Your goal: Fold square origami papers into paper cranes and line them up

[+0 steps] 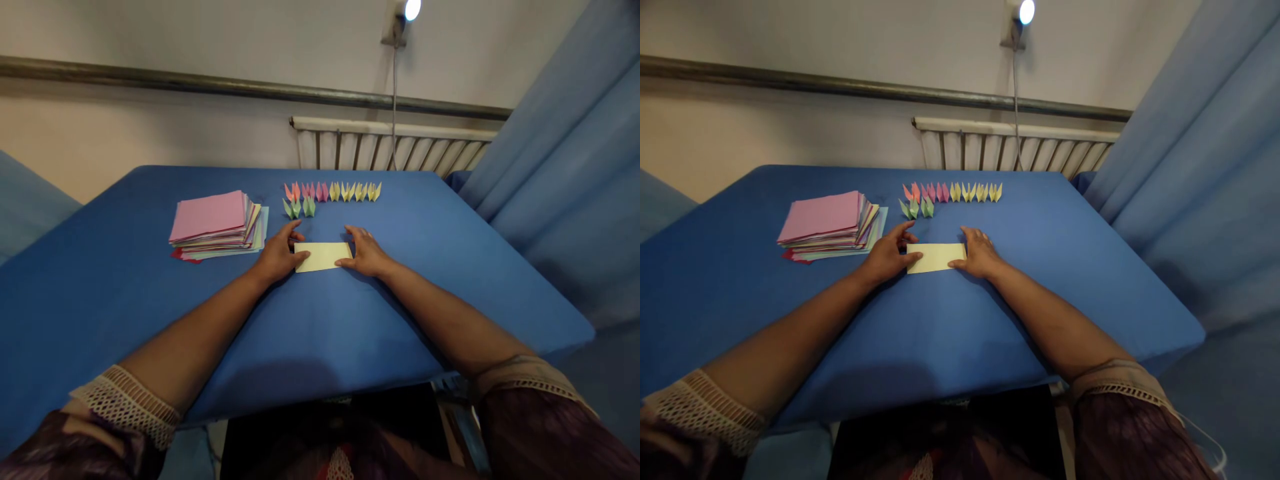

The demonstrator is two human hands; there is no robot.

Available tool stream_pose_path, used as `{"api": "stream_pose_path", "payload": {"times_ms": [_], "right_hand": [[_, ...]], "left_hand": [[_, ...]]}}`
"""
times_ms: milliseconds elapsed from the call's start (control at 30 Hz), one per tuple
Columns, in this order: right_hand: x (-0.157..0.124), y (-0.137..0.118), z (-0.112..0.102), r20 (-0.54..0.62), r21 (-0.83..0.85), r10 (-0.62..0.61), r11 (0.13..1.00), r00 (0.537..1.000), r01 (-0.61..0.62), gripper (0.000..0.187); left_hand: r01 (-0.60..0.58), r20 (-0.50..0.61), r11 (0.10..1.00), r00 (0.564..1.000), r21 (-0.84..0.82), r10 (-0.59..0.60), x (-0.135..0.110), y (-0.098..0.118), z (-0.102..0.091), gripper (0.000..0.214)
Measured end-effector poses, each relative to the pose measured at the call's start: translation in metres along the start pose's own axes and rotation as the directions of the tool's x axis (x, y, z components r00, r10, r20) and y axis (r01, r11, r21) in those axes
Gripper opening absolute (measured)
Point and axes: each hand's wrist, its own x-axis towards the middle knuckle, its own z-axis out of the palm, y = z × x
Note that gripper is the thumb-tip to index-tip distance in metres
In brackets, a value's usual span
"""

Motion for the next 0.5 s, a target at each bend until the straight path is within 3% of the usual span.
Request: {"api": "stream_pose_path", "payload": {"times_ms": [100, 200, 267, 333, 400, 500], "right_hand": [[-0.001, 0.005, 0.005, -0.022, 0.065, 0.003, 0.998, 1.0, -0.002, 0.097], [0.001, 0.009, 0.01, -0.066, 0.289, 0.044, 0.957, 0.997, -0.023, 0.099], [0.006, 0.011, 0.012, -0.072, 0.531, 0.11, 0.845, 0.991, -0.055, 0.09], [0.011, 0.01, 0.013, -0.024, 0.719, 0.153, 0.689, 0.988, -0.089, 0.062], [0.016, 0.008, 0.013, 0.018, 0.799, 0.172, 0.59, 0.985, -0.118, 0.037], [0.023, 0.0, 0.013, 0.019, 0.843, 0.234, 0.519, 0.972, -0.141, 0.033]], "left_hand": [[0.123, 0.023, 0.937, 0.992, -0.328, -0.122, -0.001, 0.002, 0.002, 0.089], [0.15, 0.024, 0.817, 0.986, -0.557, -0.164, -0.001, 0.003, 0.002, 0.089], [0.116, -0.006, 0.772, 0.988, -0.624, -0.153, 0.0, 0.003, 0.001, 0.085], [0.076, -0.045, 0.752, 0.989, -0.654, -0.139, 0.003, 0.002, 0.0, 0.081], [0.052, -0.071, 0.724, 0.988, -0.688, -0.138, 0.005, 0.002, -0.002, 0.078], [0.07, -0.045, 0.634, 0.986, -0.77, -0.163, 0.006, 0.001, -0.003, 0.061]]}}
